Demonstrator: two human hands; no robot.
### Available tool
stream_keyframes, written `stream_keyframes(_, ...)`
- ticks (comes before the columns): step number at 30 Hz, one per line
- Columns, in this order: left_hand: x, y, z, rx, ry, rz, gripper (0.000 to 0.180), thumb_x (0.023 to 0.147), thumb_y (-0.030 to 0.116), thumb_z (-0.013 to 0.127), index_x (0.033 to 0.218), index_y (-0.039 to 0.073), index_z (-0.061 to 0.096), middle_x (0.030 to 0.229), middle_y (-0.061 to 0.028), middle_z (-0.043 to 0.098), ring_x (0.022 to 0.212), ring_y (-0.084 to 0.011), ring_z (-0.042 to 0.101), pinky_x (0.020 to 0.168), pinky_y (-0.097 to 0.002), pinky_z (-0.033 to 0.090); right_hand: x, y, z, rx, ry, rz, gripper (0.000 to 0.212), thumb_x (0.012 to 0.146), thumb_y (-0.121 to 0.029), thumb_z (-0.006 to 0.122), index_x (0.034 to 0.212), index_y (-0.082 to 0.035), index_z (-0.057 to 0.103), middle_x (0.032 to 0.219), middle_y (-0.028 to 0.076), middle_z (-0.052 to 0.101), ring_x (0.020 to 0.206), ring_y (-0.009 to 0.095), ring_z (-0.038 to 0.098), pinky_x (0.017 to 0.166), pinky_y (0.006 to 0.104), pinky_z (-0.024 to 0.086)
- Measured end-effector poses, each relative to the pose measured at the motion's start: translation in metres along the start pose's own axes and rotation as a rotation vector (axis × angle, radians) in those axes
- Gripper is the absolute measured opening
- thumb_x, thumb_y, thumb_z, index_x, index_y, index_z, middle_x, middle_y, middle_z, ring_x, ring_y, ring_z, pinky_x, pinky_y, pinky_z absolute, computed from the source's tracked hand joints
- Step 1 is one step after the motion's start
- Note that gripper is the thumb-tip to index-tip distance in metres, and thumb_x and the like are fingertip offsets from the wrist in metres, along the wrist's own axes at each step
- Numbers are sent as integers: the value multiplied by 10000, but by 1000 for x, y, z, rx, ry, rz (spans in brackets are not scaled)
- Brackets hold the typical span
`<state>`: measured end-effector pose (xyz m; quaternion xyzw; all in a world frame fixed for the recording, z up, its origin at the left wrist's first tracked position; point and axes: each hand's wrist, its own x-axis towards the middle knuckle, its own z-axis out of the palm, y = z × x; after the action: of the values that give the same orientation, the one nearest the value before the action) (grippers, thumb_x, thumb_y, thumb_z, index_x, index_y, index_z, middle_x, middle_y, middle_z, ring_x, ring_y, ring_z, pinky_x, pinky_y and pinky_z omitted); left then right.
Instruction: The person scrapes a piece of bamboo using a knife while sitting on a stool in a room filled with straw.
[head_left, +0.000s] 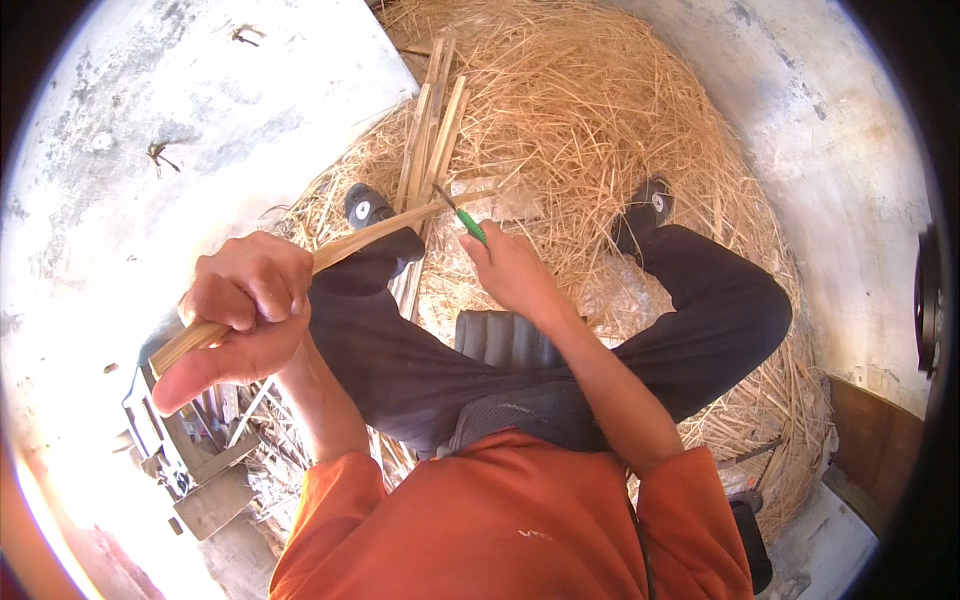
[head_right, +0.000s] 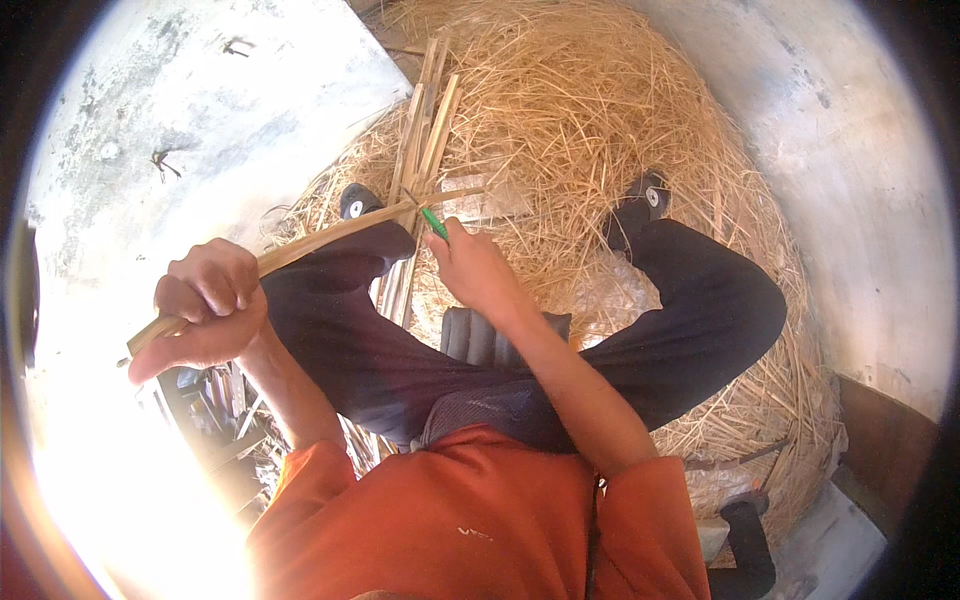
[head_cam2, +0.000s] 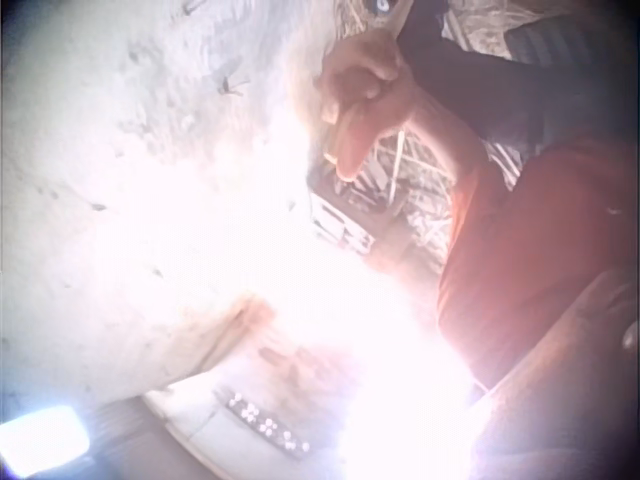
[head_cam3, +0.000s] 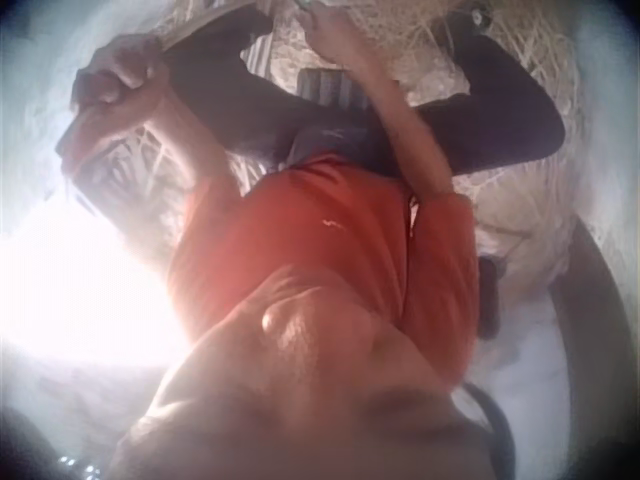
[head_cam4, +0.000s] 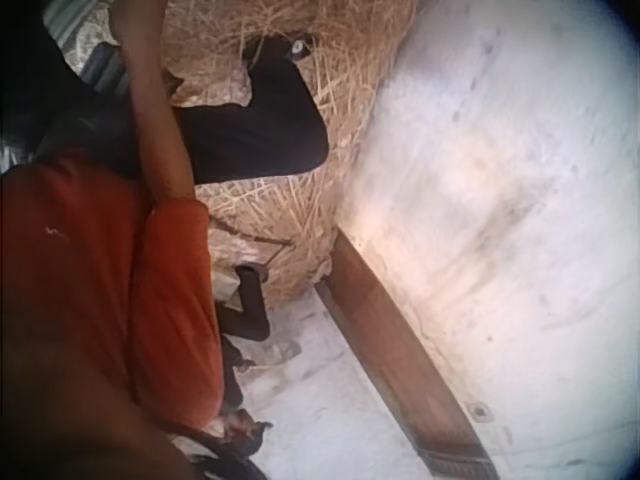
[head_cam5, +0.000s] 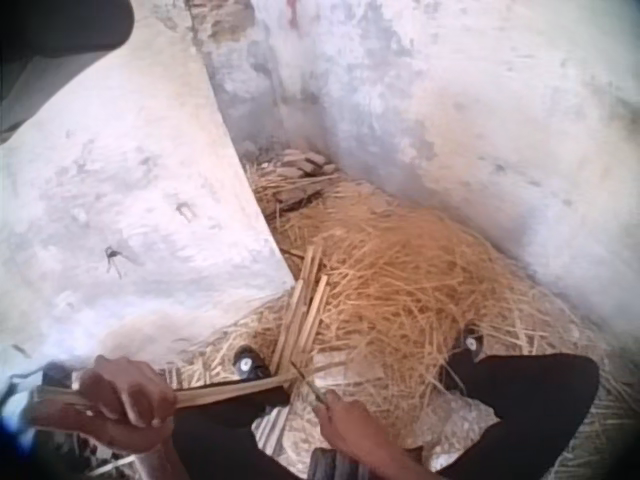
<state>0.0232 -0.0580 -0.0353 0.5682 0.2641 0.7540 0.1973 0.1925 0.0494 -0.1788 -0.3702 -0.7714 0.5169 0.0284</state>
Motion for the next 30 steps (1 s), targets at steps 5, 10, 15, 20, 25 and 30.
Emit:
stream_keyframes(5,1,-6,4,9,-23,-23,716,765,831,346,565,152,237,425,38,230,325,-70,197,313,-226,114,-4,-24,9,-136,128,-130,343,978,-319,456,1001,20,504,659,224,594,602,415,596,558,508,451)
stream_keyframes(10,4,3,3,-10,-36,-43,711,776,825,345,559,157,231,423,39,230,336,-67,183,322,-225,99,18,5,27,-225,77,-33,329,983,-296,445,984,27,508,646,227,597,615,432,606,553,537,470)
stream_keyframes(15,3,-3,-4,-51,-22,4,742,755,831,354,583,116,261,423,18,260,323,-84,230,314,-225,138,18,-9,23,-265,108,-107,325,984,-285,439,987,32,511,642,232,595,616,427,612,551,525,475)
stream_keyframes(20,0,-4,3,33,-32,-3,709,787,820,339,562,154,243,422,37,224,332,-69,206,320,-224,114,8,-25,20,-192,189,-232,309,986,-264,441,984,39,502,632,237,588,554,403,602,513,498,475)
stream_keyframes(25,0,1,14,44,-90,-21,652,881,708,360,561,151,246,421,29,263,316,-74,236,302,-225,149,28,13,27,-198,103,-85,330,990,-274,439,975,51,498,641,251,593,569,414,609,523,518,467)
stream_keyframes(30,9,-8,33,47,-203,-17,596,938,592,357,561,145,242,419,23,280,304,-84,247,293,-229,167,23,19,10,668,-240,281,378,1006,-407,385,1026,-36,449,527,-9,396,394,126,376,374,304,321)
